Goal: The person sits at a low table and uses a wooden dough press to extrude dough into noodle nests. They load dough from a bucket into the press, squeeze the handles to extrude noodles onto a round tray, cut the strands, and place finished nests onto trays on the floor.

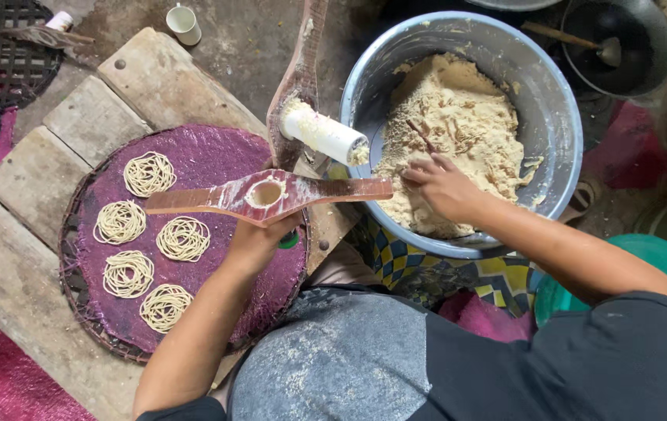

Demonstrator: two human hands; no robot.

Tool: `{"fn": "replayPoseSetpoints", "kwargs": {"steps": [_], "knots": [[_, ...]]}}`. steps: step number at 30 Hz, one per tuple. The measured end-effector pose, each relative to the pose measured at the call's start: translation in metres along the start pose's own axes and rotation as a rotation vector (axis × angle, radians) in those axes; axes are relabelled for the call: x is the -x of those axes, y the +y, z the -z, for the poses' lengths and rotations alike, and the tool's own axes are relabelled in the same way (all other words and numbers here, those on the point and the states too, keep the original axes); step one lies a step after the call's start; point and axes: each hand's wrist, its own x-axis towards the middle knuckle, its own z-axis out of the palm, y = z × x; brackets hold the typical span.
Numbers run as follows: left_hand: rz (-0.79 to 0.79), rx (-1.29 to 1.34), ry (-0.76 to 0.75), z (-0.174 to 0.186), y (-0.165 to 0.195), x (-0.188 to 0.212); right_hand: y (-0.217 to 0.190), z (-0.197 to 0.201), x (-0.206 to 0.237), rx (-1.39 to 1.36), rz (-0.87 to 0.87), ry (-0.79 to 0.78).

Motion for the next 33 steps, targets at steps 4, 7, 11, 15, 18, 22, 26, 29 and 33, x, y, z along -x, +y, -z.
{"fn": "replayPoseSetpoints", "kwargs": {"steps": [4, 7, 11, 15, 18, 22, 26, 29, 33], "knots": [[-0.021, 0.029, 0.016, -0.008, 0.004, -0.004, 0.007, -0.004, -0.014, -0.011, -0.222, -0.475], [0.009, -0.085, -0.051, -0.011, 0.005, -0.001, 0.031, -0.028, -0.040, -0.337, -0.411, -0.206], [-0.175, -0.178, -0.049, -0.008, 0.008, 0.010, 0.029, -0.081, -0.037, 0.318, 0.182, 0.188], [-0.067, -0.011, -0.023, -0.006, 0.008, 0.015, 0.032, -0.078, -0.041, -0.390, -0.192, -0.165], [-0.060, -0.041, -0.017, -0.004, 0.006, 0.014, 0.044, -0.052, -0.031, -0.611, -0.307, 0.022], [0.142, -0.047, 0.017, -0.004, 0.001, 0.010, 0.050, -0.038, 0.016, 0.073, -0.578, -0.228], [-0.058, -0.091, 0.071, -0.024, -0.002, -0.009, 0.054, -0.023, 0.049, 0.031, -0.482, 0.080], [-0.075, 0.071, 0.016, -0.056, -0.005, -0.034, 0.049, -0.006, 0.046, 0.025, -0.492, -0.008], [-0.141, 0.113, -0.015, -0.098, -0.010, -0.069, 0.025, -0.006, 0.028, 0.145, -0.387, -0.235]]}}
